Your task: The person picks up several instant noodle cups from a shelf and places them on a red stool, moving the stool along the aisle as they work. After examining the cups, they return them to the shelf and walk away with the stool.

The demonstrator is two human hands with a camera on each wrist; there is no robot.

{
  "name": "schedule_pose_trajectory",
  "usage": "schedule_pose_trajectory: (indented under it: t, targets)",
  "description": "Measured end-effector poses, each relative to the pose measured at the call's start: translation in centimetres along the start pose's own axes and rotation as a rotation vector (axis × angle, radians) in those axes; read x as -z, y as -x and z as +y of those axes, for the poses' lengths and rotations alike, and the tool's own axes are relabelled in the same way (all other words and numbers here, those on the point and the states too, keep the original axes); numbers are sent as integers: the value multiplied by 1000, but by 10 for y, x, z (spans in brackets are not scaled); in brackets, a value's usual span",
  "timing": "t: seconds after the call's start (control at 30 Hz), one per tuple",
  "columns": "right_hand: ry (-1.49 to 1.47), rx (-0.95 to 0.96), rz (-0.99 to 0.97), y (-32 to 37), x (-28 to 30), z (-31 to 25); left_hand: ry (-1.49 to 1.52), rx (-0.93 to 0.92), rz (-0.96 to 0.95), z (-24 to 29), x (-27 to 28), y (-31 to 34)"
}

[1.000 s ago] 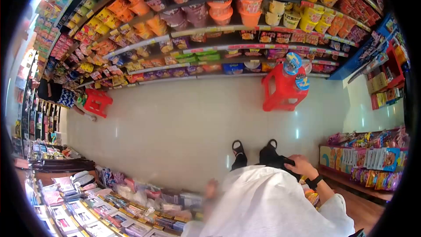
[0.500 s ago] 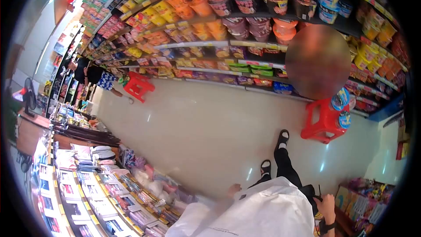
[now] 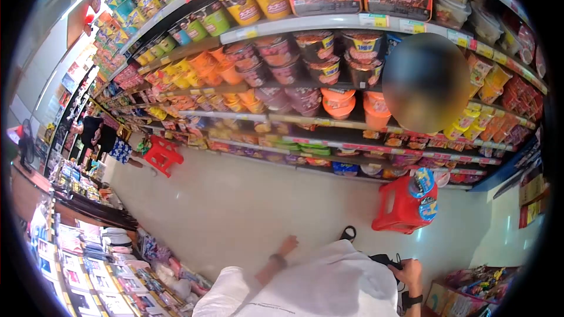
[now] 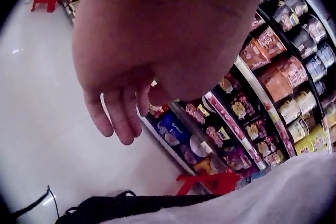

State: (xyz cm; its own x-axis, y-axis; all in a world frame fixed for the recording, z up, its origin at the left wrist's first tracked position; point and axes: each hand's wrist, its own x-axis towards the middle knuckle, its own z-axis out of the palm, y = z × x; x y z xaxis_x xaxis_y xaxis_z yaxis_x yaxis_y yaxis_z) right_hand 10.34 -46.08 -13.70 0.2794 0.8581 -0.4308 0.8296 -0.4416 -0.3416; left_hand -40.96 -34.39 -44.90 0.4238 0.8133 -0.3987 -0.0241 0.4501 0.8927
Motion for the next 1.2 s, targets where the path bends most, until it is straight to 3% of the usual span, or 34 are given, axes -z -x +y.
schedule_pose_trajectory:
  t: [0.07,0.1,0.13,0.2,0.23,0.27,0.33,0.43,0.5,0.53,0.57,0.63,0.67,0.7,0.83,0.97,1.13,1.2]
  targets:
    - [-162,84,-155,-27,-2,20,-599,-46,40,33,-13,-11]
    - [-201,105,-341,-42,3,26,-336,93,96,14,-7,-31]
    - [-341,36,-433,-47,19,21,-377,61,89,19,-10,-42]
    - [-742,156,-281,-75,-18,62,-370,106,185,42,-16,-40]
    - [-782,123,-154,-86,-25,82,-320,169,270,63,-26,-35]
    - [-831,110,-14,-111,-32,101,-356,71,284,74,-21,-44]
    - [-575,70,-457,-173,-49,211,-436,-113,294,68,-6,-72]
    - [-630,-34,-128,-189,-13,204,-1358,-303,395,116,-23,-117]
    - [-819,-29,276,-216,-5,207,-1139,-537,481,157,-52,-131]
    - [-892,10,465,-212,4,189,-781,-360,389,181,-64,-149]
    - [-751,-83,483,-205,34,163,-452,-144,275,200,-71,-169]
    - [-513,-79,579,-211,49,160,-659,-193,214,220,-77,-201]
    - [-432,-226,468,-205,73,137,-623,-216,138,244,-87,-211]
    - [-640,-152,621,-216,58,149,-578,-249,88,272,-100,-227]
    - [-637,-304,544,-216,58,128,-436,-164,-33,313,-147,-273]
    - [-622,-361,420,-203,49,135,-653,-162,-129,290,-186,-320]
    - [-715,-346,324,-213,67,151,-798,-192,-253,280,-272,-364]
    - [-774,-300,251,-230,51,178,-680,-100,-311,274,-317,-381]
